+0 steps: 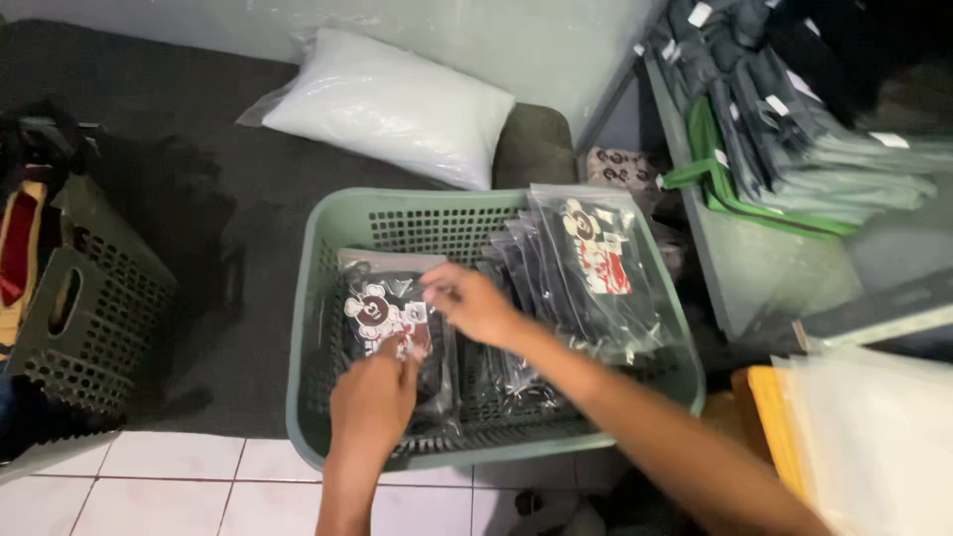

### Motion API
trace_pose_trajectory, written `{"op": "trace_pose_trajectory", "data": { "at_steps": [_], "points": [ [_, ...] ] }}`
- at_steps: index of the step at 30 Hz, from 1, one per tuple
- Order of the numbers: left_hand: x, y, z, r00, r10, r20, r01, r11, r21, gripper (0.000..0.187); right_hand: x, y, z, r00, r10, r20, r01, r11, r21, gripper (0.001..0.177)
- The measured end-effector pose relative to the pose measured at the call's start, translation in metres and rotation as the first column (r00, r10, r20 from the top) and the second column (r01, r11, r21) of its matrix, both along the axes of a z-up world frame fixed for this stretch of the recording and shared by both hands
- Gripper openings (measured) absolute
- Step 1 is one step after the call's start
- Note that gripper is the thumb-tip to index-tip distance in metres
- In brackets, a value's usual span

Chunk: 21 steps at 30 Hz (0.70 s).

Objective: The person places a black pouch with a graphic print into a clear plastic zip-lock bag, seals it, and then adds a folded black cloth item into the same bag. The packed bag is then placed into a green plastic basket.

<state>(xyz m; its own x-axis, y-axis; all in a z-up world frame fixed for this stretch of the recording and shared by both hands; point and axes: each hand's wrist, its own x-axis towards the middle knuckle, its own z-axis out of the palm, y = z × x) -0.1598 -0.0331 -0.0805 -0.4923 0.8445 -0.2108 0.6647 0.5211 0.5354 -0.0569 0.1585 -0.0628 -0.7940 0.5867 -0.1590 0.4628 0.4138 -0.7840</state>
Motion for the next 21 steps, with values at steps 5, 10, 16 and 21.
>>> {"op": "trace_pose_trajectory", "data": {
  "at_steps": [5,10,16,21],
  "points": [
    [0.041,0.012,0.069,0.904,-0.009,0.427,-0.127,0.949,0.287,0.037,0.087,0.008,0.060,0.959,-0.261,-0.113,0.209,0.916,-0.342,0.036],
    [0.128,0.045,0.091,0.670,-0.388,0.633,-0.093,0.802,0.591,0.031,0.196,-0.034,0.149,0.836,-0.527,-0.152,0.399,0.775,-0.490,0.049],
    [0.247,0.066,0.138,0.406,-0.620,0.671,0.149,0.770,0.621,0.034,0.323,-0.100,0.219,0.606,-0.773,-0.189,0.526,0.567,-0.634,0.046],
    [0.333,0.068,0.157,0.237,-0.714,0.659,0.306,0.699,0.647,0.038,0.424,-0.161,0.238,0.365,-0.901,-0.233,0.622,0.423,-0.659,0.042]
  ]
}}
